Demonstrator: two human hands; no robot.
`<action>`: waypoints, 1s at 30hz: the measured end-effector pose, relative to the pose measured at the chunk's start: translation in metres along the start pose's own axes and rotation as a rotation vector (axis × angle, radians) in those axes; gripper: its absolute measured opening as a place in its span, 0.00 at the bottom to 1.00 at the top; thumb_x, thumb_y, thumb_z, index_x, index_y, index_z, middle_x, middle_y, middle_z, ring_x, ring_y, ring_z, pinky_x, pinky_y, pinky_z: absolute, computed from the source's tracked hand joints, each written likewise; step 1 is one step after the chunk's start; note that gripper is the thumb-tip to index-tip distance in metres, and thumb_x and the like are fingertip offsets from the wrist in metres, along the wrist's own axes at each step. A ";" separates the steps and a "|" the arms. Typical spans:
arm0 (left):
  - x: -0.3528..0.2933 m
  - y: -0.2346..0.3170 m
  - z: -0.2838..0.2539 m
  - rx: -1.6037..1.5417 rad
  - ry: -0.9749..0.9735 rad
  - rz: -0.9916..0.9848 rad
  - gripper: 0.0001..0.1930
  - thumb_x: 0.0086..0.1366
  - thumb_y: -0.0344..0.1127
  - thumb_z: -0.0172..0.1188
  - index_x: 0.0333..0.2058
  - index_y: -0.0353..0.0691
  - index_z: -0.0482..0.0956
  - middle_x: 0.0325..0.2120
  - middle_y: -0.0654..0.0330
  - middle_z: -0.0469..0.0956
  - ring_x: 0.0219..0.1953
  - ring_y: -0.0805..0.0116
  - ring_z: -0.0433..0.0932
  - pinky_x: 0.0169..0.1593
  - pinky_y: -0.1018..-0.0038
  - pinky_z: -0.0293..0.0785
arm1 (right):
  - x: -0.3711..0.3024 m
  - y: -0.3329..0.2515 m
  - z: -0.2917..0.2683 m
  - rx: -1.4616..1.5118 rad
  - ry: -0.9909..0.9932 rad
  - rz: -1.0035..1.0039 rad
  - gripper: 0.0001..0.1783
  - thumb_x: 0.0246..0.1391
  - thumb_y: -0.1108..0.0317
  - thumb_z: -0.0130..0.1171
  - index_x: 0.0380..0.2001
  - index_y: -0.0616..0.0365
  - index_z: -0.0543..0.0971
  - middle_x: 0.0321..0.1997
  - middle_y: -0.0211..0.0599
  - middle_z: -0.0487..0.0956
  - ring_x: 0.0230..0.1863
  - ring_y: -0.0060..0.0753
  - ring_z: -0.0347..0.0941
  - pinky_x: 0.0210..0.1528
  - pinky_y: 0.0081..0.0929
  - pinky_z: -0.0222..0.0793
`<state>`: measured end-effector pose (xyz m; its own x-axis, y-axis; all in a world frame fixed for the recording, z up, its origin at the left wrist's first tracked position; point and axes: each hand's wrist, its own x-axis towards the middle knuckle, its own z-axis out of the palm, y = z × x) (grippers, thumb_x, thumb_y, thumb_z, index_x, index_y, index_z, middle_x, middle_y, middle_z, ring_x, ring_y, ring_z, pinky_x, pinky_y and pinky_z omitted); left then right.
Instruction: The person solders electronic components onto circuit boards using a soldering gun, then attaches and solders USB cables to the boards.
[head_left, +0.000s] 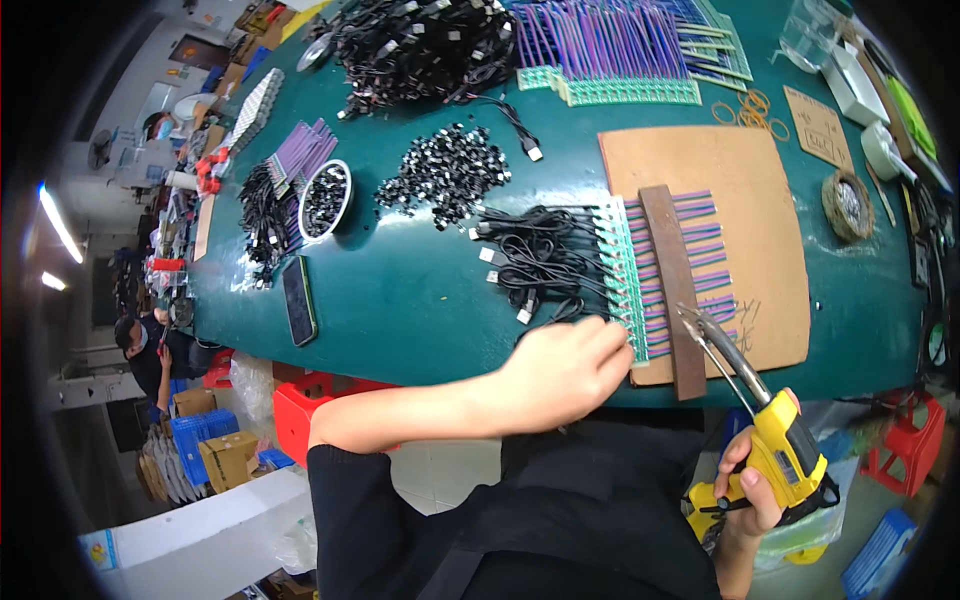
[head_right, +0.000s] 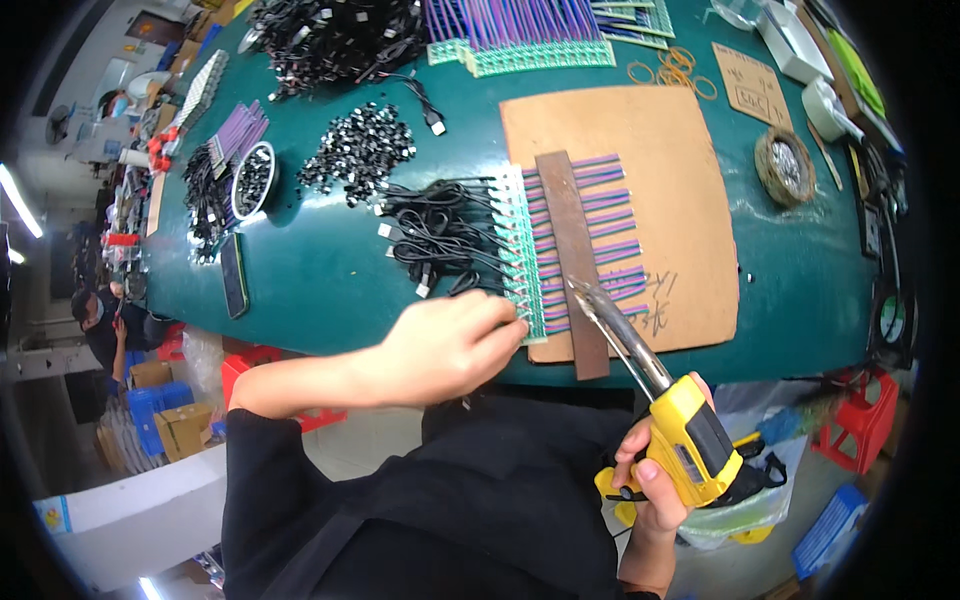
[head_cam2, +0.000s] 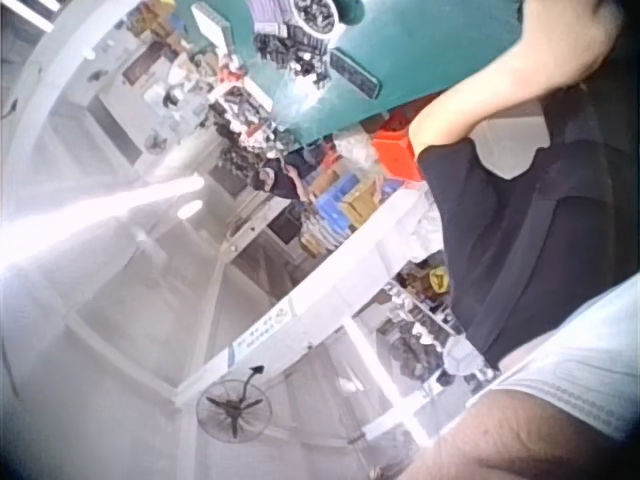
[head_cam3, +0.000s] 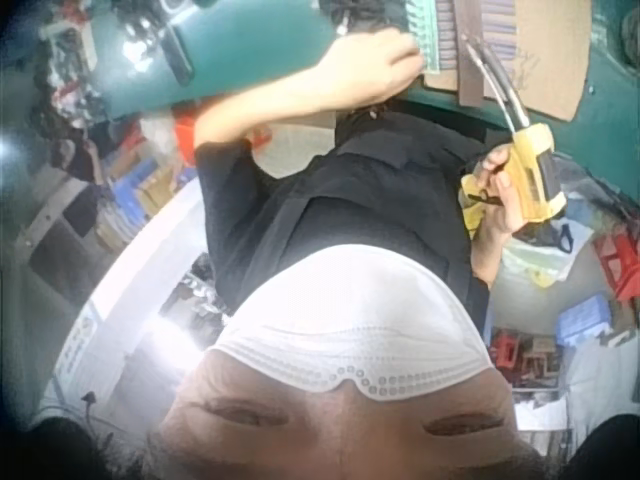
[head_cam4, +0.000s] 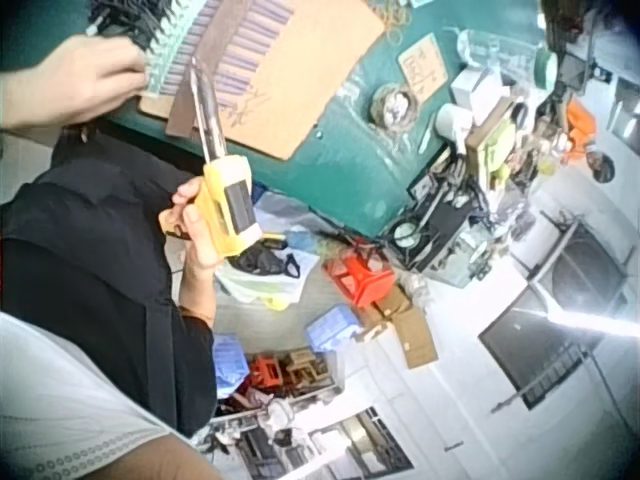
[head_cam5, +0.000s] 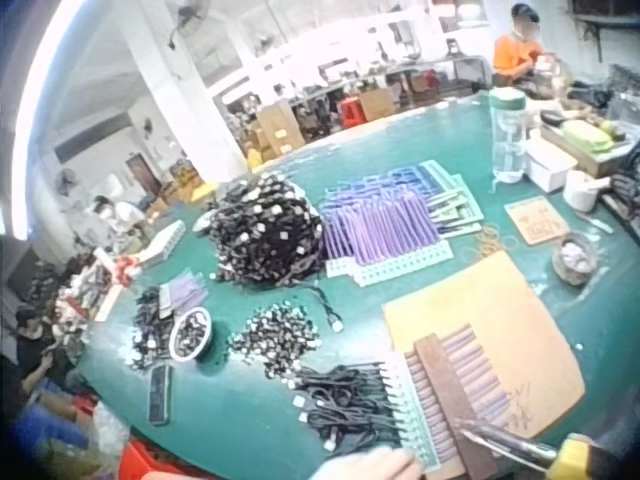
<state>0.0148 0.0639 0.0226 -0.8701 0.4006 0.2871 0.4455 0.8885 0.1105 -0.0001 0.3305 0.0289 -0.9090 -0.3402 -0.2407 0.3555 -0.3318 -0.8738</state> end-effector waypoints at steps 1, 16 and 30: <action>0.007 -0.013 -0.010 -0.132 -0.038 -0.087 0.08 0.49 0.31 0.58 0.30 0.35 0.76 0.26 0.60 0.72 0.27 0.69 0.73 0.27 0.78 0.69 | 0.002 0.000 0.003 0.010 0.008 -0.028 0.39 0.43 0.72 0.53 0.59 0.71 0.51 0.29 0.43 0.68 0.23 0.25 0.66 0.17 0.14 0.67; 0.060 -0.218 0.023 -0.294 0.381 -0.926 0.20 0.47 0.36 0.61 0.35 0.30 0.67 0.24 0.48 0.77 0.29 0.55 0.80 0.33 0.64 0.76 | 0.003 -0.006 -0.017 0.168 -0.305 -0.018 0.24 0.53 0.77 0.52 0.53 0.57 0.62 0.39 0.39 0.72 0.35 0.28 0.70 0.33 0.20 0.70; 0.013 0.036 -0.020 -1.656 -0.222 -0.494 0.09 0.68 0.38 0.45 0.36 0.38 0.69 0.17 0.65 0.73 0.13 0.80 0.71 0.17 0.82 0.65 | 0.013 0.007 0.042 -0.375 -0.053 -0.190 0.11 0.53 0.76 0.53 0.41 0.63 0.69 0.30 0.31 0.72 0.26 0.19 0.66 0.29 0.14 0.63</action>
<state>0.0241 0.0965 0.0497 -0.9259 0.3318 -0.1807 -0.2459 -0.1661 0.9549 0.0000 0.2871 0.0379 -0.9349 -0.3518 -0.0474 0.0704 -0.0529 -0.9961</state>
